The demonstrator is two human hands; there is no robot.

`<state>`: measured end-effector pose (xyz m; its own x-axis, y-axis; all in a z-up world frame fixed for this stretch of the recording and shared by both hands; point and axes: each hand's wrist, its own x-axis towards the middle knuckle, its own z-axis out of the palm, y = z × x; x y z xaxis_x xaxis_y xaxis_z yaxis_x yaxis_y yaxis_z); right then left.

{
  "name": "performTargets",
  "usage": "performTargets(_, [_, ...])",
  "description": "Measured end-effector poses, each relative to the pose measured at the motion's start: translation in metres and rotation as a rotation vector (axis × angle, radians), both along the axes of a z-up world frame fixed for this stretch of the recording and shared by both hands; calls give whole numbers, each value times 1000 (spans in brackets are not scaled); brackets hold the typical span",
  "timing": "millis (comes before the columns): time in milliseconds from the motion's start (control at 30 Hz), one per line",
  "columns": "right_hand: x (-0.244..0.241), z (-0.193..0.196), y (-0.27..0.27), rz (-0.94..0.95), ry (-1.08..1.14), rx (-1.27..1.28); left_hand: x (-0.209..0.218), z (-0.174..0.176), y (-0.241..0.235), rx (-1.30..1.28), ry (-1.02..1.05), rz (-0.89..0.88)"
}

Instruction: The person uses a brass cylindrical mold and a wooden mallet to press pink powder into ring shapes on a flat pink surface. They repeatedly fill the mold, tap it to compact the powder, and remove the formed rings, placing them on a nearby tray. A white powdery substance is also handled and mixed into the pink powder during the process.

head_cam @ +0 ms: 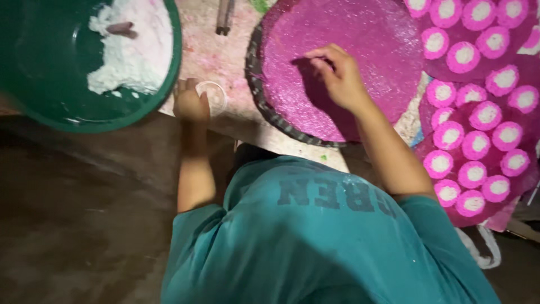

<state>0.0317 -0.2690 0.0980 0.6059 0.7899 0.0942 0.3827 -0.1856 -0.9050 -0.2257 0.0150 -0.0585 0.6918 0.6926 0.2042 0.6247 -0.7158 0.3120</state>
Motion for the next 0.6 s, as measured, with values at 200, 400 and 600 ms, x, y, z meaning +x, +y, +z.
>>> performTargets(200, [0, -83, 122, 41, 80, -7, -9, -40, 30, -481, -254, -193])
performTargets(400, [12, -191, 250, -394, -266, -20, -15, -26, 11, -1307, -346, -269])
performTargets(600, [1, -202, 298, -478, 788, 191, -10, 44, 12, -1296, -198, -438])
